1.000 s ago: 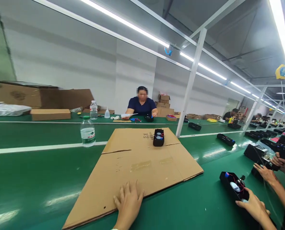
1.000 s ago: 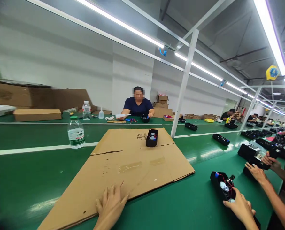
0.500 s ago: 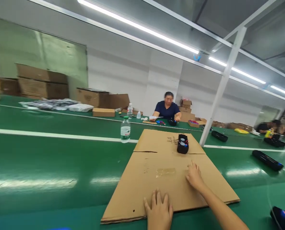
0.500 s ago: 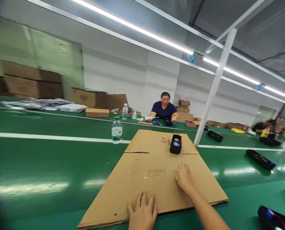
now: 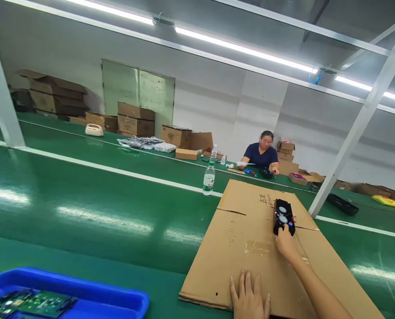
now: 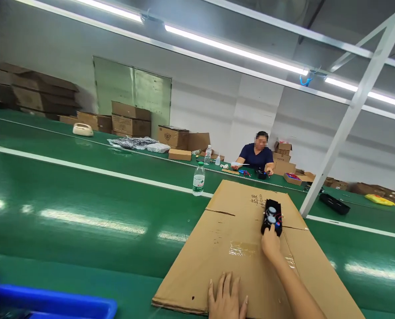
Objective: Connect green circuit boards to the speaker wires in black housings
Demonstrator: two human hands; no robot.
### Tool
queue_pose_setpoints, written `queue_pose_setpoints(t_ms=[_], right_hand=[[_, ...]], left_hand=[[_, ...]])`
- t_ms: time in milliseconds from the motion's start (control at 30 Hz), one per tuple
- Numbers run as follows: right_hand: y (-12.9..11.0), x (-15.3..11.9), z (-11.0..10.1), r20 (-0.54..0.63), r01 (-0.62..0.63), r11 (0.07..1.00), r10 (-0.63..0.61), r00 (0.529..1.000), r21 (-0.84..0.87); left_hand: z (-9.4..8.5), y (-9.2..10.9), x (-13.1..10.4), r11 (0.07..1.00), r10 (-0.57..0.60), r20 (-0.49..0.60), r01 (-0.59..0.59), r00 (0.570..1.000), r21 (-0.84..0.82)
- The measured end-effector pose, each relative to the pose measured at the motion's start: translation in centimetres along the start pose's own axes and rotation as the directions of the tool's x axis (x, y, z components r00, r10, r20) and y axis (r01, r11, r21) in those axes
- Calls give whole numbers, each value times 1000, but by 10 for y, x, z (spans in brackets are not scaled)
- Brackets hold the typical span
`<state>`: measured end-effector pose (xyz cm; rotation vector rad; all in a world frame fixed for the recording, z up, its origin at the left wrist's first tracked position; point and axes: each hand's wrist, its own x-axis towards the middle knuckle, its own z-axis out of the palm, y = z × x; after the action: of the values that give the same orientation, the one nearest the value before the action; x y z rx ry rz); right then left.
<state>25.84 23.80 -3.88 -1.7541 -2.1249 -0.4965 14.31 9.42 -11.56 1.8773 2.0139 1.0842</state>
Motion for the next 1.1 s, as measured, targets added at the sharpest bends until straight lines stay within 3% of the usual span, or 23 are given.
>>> queue_pose_setpoints(t_ms=[100, 167, 233, 300, 367, 433, 500, 600, 700, 767, 833, 967, 1100], right_hand=[[-20, -54, -21, 78, 33, 999, -34, 996, 7], [-30, -93, -48, 132, 92, 992, -104, 986, 91], [-34, -127, -81, 171, 201, 892, -290, 942, 406], [-29, -154, -107, 156, 190, 713, -389, 908, 675], [-19, -177, -114, 66, 139, 623, -293, 954, 770], [-8, -197, -105, -58, 106, 657, -94, 994, 747], [-1, -212, -89, -133, 82, 725, 13, 991, 684], [1, -223, -76, -150, 70, 786, 29, 988, 614], [-1, -223, -82, -192, 73, 811, 49, 980, 581], [-2, -219, -89, -167, 111, 811, -16, 986, 574], [-4, -215, -94, -82, 188, 785, -173, 981, 590], [-23, -213, -98, 29, 360, 687, -485, 874, 632], [-51, -207, -119, -18, 532, 591, -659, 752, 607]], left_hand=[[-8, 1, -2, 989, 41, -51, -48, 998, -137], [-15, 2, -3, 949, 71, -33, -77, 997, -307], [-22, 3, -5, 869, 87, -25, -89, 996, -486], [-30, 5, -5, 791, 81, -49, -94, 996, -604], [-36, 7, -4, 756, 55, -54, -77, 997, -650], [-41, 8, -2, 753, 20, -22, -30, 1000, -657], [-46, 9, 0, 753, 1, 20, 12, 1000, -658], [-55, 10, 0, 747, 17, 92, 48, 996, -663], [-64, 10, -5, 743, 51, 164, 72, 985, -665], [-71, 9, -9, 745, 63, 207, 92, 976, -661], [-80, 7, -14, 753, 85, 253, 104, 964, -650], [-105, -1, -22, 792, 142, 340, 99, 930, -602], [-129, -12, -30, 834, 153, 396, 96, 905, -543]])
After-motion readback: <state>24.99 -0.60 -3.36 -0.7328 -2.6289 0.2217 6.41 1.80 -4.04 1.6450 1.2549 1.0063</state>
